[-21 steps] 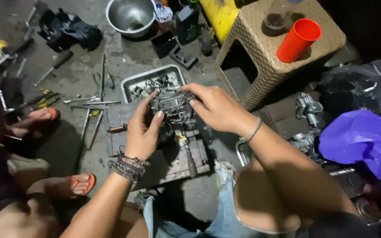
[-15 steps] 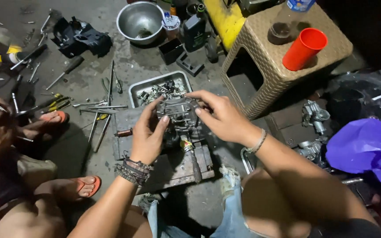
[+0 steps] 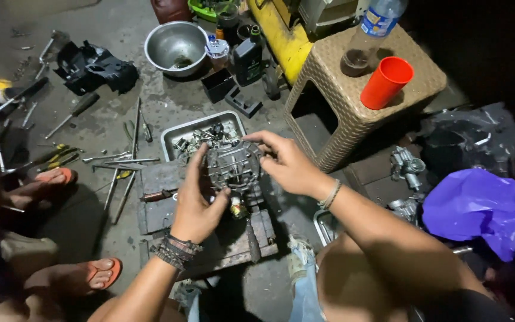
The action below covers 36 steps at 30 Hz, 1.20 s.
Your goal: The person cleans a circular mechanical part using a rag, wiping the surface and crevices thoroughly. Another person is visible in the background working on a separate component.
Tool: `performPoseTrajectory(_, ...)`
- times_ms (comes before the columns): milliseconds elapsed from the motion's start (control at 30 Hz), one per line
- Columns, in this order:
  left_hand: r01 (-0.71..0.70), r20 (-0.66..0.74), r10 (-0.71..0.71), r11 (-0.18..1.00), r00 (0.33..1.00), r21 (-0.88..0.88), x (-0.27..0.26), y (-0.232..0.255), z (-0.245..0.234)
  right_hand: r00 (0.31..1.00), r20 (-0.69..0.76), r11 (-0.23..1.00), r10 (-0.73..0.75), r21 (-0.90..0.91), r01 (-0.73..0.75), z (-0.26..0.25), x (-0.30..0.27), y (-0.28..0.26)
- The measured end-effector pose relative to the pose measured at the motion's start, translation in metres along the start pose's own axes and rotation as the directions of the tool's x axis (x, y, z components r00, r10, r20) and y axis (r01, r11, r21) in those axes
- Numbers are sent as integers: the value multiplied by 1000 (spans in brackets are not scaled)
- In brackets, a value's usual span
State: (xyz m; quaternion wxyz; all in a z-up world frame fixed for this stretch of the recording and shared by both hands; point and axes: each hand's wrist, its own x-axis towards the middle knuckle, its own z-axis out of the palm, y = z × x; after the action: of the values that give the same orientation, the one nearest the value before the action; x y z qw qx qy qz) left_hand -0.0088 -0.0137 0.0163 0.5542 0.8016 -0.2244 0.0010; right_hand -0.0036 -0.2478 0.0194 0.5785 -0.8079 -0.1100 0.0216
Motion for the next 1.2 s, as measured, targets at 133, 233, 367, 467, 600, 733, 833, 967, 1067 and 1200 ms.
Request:
performPoseTrajectory(133, 3, 14, -4, 999, 1000, 37, -1, -4, 1, 1000, -17, 1000, 5, 15, -5, -1, 1, 2)
performPoseTrajectory(233, 140, 35, -142, 989, 989, 52, -1, 0, -1, 999, -34, 999, 41, 24, -40, -2, 3, 6)
performPoseTrajectory(367, 154, 42, -157, 986, 987, 63, -1, -8, 4, 998, -25, 998, 63, 32, -62, -6, 2, 12)
performPoseTrajectory(467, 125, 46, -131, 986, 990, 111, -3, -4, 6, 995, -46, 996, 85, 13, -85, -4, 4, 18)
performPoseTrajectory(600, -47, 64, 38, 988, 997, 145, 0, 12, 3, 990, -112, 994, 90, -46, -95, -2, 5, 11)
performPoseTrajectory(733, -110, 77, 98, 980, 992, 165, -3, 0, 6, 990, -128, 992, 51, -105, -65, -1, 8, 14)
performPoseTrajectory(833, -173, 85, 162, 974, 983, 149, -5, -2, 7, 993, -121, 989, 17, -144, -35, -2, 7, 14)
performPoseTrajectory(967, -118, 89, 109, 988, 990, 99, 0, 7, 2, 993, -109, 987, 52, -149, -68, -5, 9, 19)
performPoseTrajectory(1067, 18, 87, -16, 1000, 996, -23, 2, 10, 0, 987, -53, 989, 150, -10, -151, -4, 5, 22)
performPoseTrajectory(1200, 268, 66, -261, 954, 963, -137, -1, -30, 4, 976, 106, 954, 191, 215, -210, -6, 4, 23)
